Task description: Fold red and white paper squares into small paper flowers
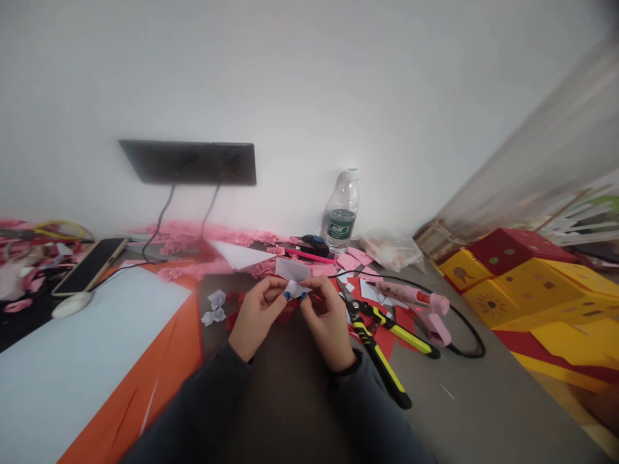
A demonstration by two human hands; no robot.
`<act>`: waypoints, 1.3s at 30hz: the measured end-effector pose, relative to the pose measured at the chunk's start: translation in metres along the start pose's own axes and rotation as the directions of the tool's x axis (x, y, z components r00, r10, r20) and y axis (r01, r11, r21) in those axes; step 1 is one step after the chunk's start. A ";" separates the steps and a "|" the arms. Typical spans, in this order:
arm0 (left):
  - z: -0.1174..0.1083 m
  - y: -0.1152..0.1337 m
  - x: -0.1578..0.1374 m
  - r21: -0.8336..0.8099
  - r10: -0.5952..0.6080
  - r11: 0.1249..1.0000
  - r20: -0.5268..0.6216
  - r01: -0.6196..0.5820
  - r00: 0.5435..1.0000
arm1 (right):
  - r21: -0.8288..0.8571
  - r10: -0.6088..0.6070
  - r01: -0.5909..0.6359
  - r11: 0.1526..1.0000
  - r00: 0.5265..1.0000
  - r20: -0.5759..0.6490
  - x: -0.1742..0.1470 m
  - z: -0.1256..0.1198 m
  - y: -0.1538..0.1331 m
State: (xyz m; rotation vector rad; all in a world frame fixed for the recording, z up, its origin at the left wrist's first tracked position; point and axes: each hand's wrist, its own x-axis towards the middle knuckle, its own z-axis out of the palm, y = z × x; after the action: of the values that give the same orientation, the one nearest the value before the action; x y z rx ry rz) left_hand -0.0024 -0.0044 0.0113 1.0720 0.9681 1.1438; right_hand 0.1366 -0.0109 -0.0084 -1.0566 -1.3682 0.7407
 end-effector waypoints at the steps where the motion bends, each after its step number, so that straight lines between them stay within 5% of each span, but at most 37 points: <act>1: 0.000 0.000 0.000 -0.018 -0.008 1.000 -0.003 0.008 1.000 | 0.015 0.010 -0.010 1.000 1.000 -0.006 0.000 0.000 0.000; 27: 0.002 0.006 -0.001 -0.266 -0.183 0.949 -0.025 0.170 0.983 | 0.238 0.038 -0.033 0.971 0.999 -0.018 0.006 -0.004 0.005; 39: 0.004 0.004 -0.001 -0.128 -0.058 0.990 -0.027 0.054 0.998 | 0.158 -0.036 0.037 0.987 0.999 -0.015 0.003 -0.002 0.001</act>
State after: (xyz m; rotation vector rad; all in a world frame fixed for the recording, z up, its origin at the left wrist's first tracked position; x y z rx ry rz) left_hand 0.0002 -0.0057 0.0163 0.9222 0.9308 1.1627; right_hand 0.1394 -0.0078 -0.0075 -0.9073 -1.2927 0.8010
